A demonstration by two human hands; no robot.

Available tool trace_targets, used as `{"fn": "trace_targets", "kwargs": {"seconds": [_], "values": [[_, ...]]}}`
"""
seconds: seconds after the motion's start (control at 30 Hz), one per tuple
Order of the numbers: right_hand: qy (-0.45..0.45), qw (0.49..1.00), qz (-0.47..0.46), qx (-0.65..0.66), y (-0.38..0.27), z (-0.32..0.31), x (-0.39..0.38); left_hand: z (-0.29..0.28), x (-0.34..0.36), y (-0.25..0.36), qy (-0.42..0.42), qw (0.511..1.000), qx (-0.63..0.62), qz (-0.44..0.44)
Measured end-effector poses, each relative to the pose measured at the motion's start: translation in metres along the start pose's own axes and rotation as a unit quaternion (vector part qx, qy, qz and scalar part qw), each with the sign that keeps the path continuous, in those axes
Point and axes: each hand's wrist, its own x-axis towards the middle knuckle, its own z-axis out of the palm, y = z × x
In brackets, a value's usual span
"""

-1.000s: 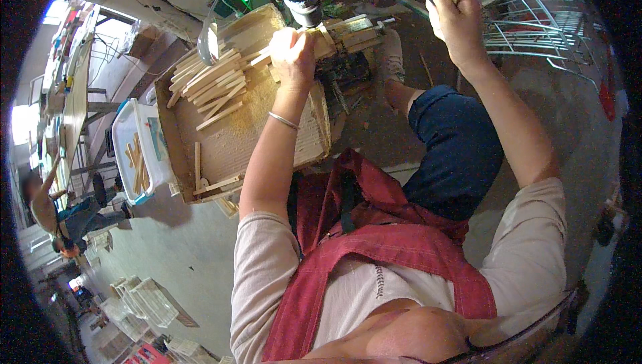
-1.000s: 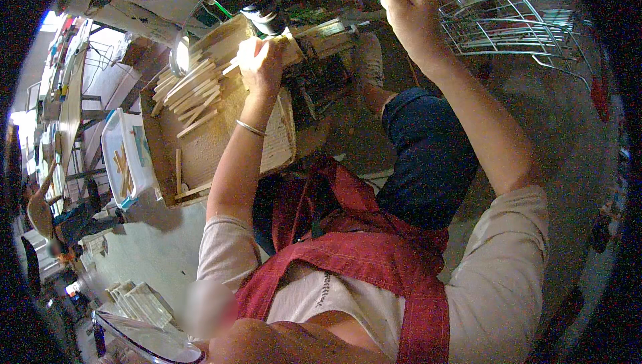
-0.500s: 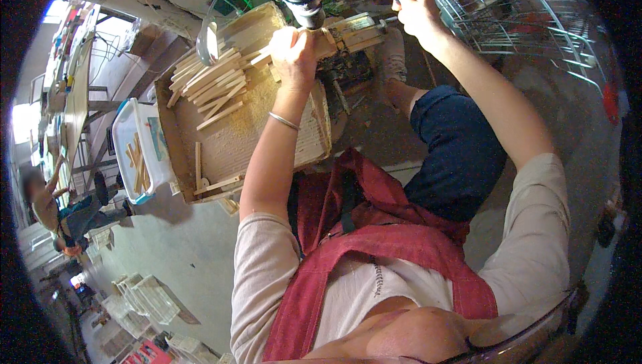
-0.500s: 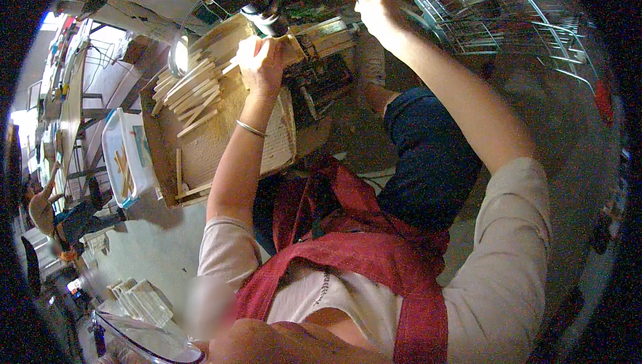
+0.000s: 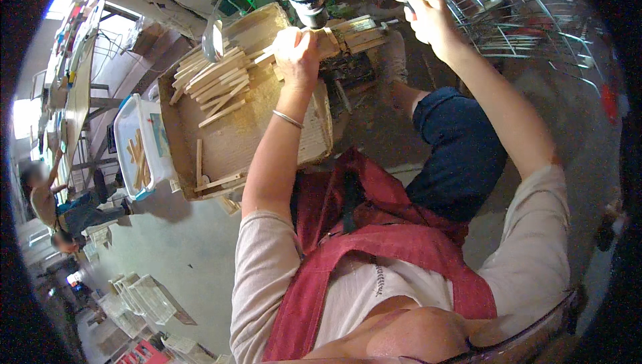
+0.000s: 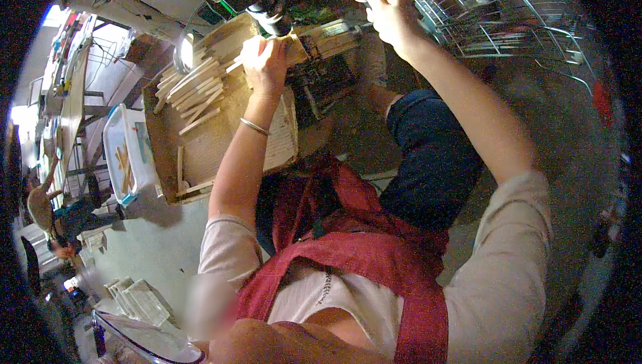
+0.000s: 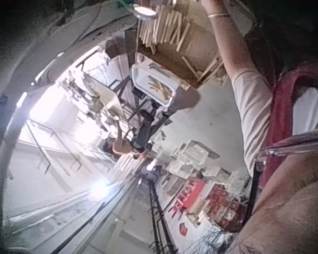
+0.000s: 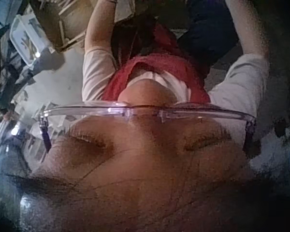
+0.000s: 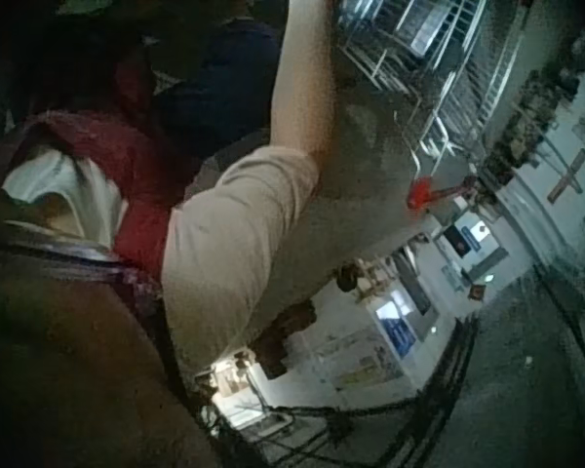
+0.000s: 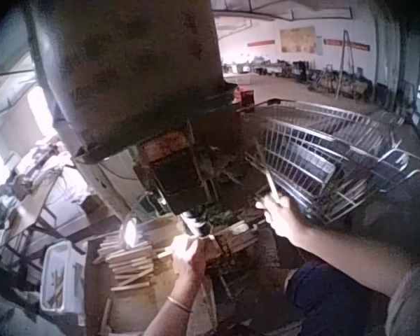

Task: The person sits on the floor and uses a grinding machine to shape small wooden sticks. They repeatedly pick up sticks, press them against the spinning wheel, and place the finished pieces into a nearby container.

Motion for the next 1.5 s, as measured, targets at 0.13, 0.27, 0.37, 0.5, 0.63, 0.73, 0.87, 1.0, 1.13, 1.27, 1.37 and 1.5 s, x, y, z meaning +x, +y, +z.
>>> {"fn": "trace_targets", "kwargs": {"seconds": [0.13,0.27,0.37,0.5,0.63,0.73,0.87,1.0,1.13,1.27,1.37,1.5], "values": [[0.029,0.982,-0.185,0.033,-0.056,-0.023,-0.03,-0.002,-0.003,-0.001,-0.026,1.0,0.011,-0.01],[0.009,0.978,-0.189,0.09,-0.151,-0.003,-0.025,-0.016,-0.012,-0.001,-0.063,0.996,0.064,-0.022],[-0.108,0.954,-0.155,0.233,-0.161,-0.013,-0.06,-0.014,-0.004,0.014,-0.064,0.995,0.072,-0.011],[-0.015,0.971,0.04,0.235,-0.059,0.045,-0.109,-0.041,-0.021,0.013,-0.145,0.982,0.113,-0.045],[-0.057,0.997,-0.032,0.037,0.07,0.078,-0.144,-0.04,-0.017,0.02,-0.158,0.984,0.07,-0.041],[-0.021,0.999,-0.049,0.0,0.092,0.103,-0.128,-0.047,-0.019,0.014,-0.16,0.985,0.055,-0.033],[-0.023,0.996,-0.052,-0.061,0.106,0.119,-0.098,-0.051,-0.013,0.014,-0.125,0.991,0.015,-0.035],[-0.078,0.996,0.043,-0.011,0.102,0.122,-0.097,-0.051,-0.03,-0.005,0.063,0.986,-0.029,-0.154],[-0.083,0.992,0.079,0.059,0.096,0.12,-0.103,-0.057,-0.038,-0.021,0.096,0.619,-0.412,-0.662],[-0.11,0.986,0.11,0.067,0.085,0.121,-0.11,-0.054,-0.045,-0.044,0.129,0.45,-0.514,-0.718],[-0.122,0.975,0.15,0.108,0.077,0.117,-0.122,-0.054,-0.036,-0.04,0.154,0.432,-0.498,-0.736],[-0.096,0.963,0.19,0.166,0.074,0.113,-0.137,-0.088,-0.027,-0.02,0.254,0.641,-0.397,-0.605]]}}
